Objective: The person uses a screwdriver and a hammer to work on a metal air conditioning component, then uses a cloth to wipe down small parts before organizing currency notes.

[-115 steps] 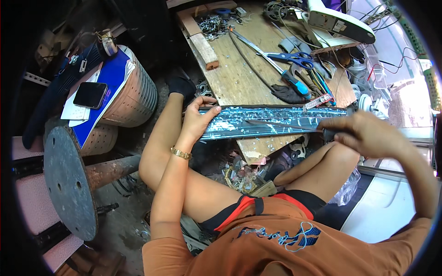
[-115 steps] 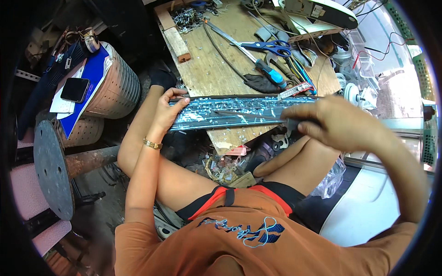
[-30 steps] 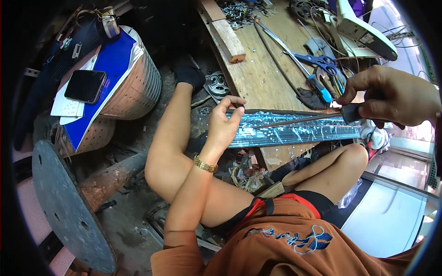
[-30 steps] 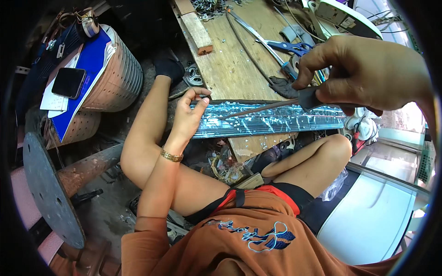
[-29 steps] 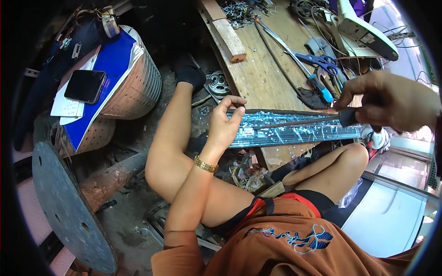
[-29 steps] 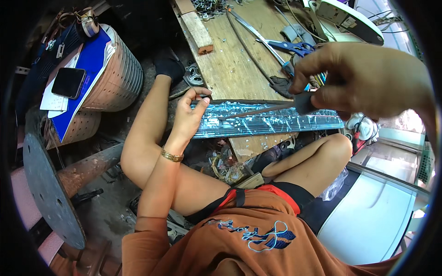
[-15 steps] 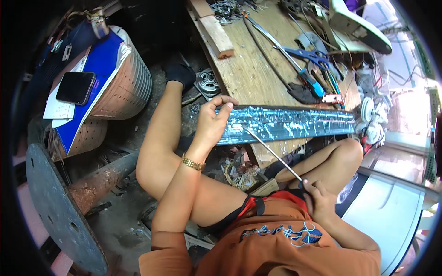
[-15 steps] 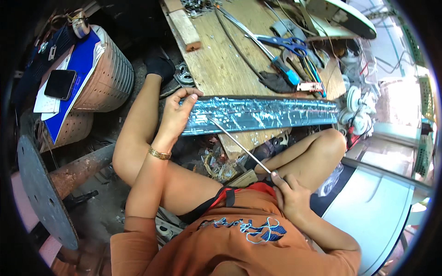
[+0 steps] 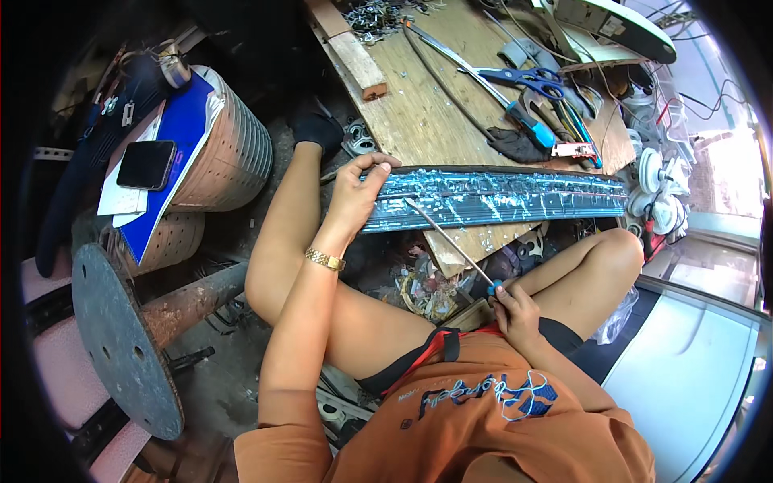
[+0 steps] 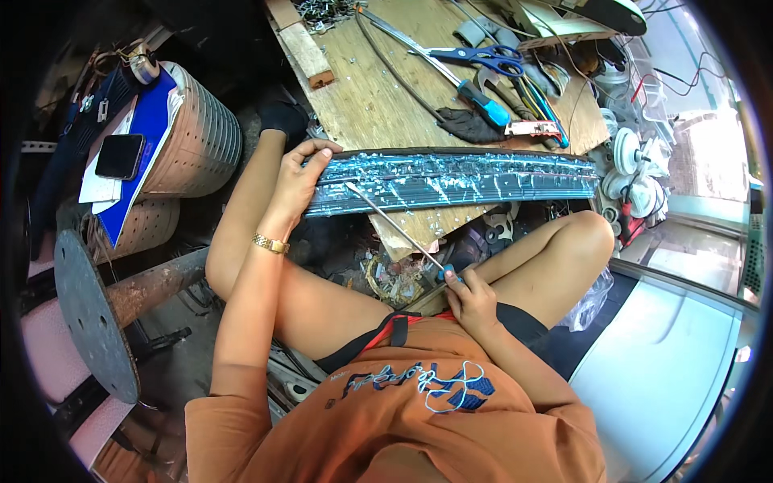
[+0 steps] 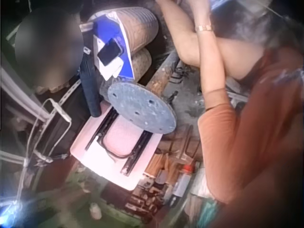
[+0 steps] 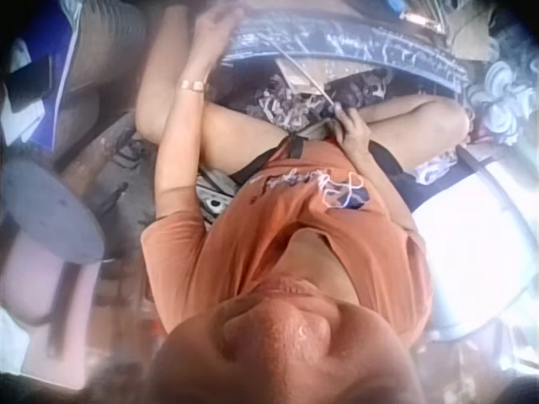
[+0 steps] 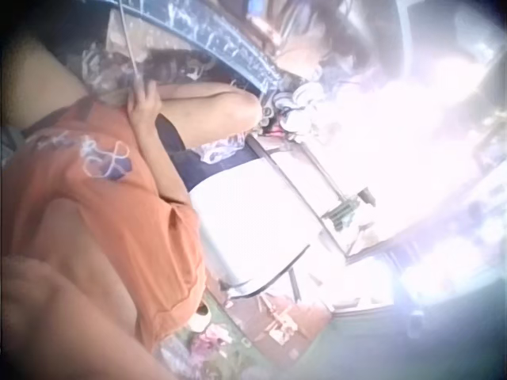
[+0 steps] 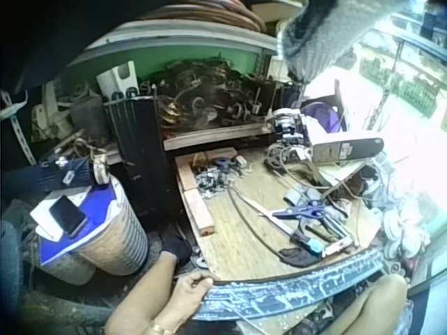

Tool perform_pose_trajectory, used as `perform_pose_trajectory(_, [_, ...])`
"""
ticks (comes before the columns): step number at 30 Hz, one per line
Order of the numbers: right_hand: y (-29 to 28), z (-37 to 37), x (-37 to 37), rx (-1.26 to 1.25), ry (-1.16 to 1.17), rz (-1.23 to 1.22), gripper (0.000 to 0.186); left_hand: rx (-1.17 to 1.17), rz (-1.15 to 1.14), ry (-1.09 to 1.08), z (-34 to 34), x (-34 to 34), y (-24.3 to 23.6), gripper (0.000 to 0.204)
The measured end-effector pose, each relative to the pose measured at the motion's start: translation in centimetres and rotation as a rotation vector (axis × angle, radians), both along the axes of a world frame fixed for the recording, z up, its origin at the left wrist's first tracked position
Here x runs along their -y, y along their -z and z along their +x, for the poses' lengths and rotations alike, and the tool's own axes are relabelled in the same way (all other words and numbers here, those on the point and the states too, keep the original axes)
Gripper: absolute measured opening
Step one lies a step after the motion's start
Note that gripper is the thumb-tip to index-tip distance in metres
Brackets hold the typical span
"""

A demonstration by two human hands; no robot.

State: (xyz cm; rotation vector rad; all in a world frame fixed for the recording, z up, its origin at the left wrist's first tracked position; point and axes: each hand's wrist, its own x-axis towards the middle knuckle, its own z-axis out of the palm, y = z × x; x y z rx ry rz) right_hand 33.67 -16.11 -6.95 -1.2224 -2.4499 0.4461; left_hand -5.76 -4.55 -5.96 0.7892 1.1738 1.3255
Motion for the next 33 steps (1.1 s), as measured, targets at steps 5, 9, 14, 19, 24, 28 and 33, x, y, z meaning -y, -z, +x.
perform_pose_trajectory(5, [2.4,0.9,-0.8,-0.159,-0.005,-0.063,0.061,-0.036,0.002,0.038,0.6,-0.9,-0.9,0.019])
perform_pose_trajectory(9, [-4.1,-1.9,-5.2,-0.12,0.039,-0.318,0.053,-0.054,-0.059,0.0,-0.6,-0.6,0.6,0.018])
perform_pose_trajectory(14, [-12.8,-2.2,-4.7,-0.025,0.061,-0.28,0.05,0.153,-0.152,0.093,-2.6,-1.5,-1.3,0.036])
perform_pose_trajectory(19, [-18.7,-3.1,-5.6,0.145,-0.026,-0.275,0.05,-0.055,-0.104,0.166,-2.8,-1.5,-0.1,0.034])
perform_pose_trajectory(24, [-22.1,-5.4,-8.1,0.213,-0.1,-0.234,0.044,0.13,-0.175,0.147,-2.2,-1.8,1.0,0.02])
perform_pose_trajectory(28, [-26.6,-8.5,-10.5,0.45,-0.175,-0.19,0.039,0.426,-0.122,0.001,-0.9,-1.3,2.0,0.014])
perform_pose_trajectory(33, [-32.3,-14.5,-15.4,0.649,-0.29,-0.371,0.029,0.571,-0.081,-0.031,-0.5,-1.2,2.4,0.007])
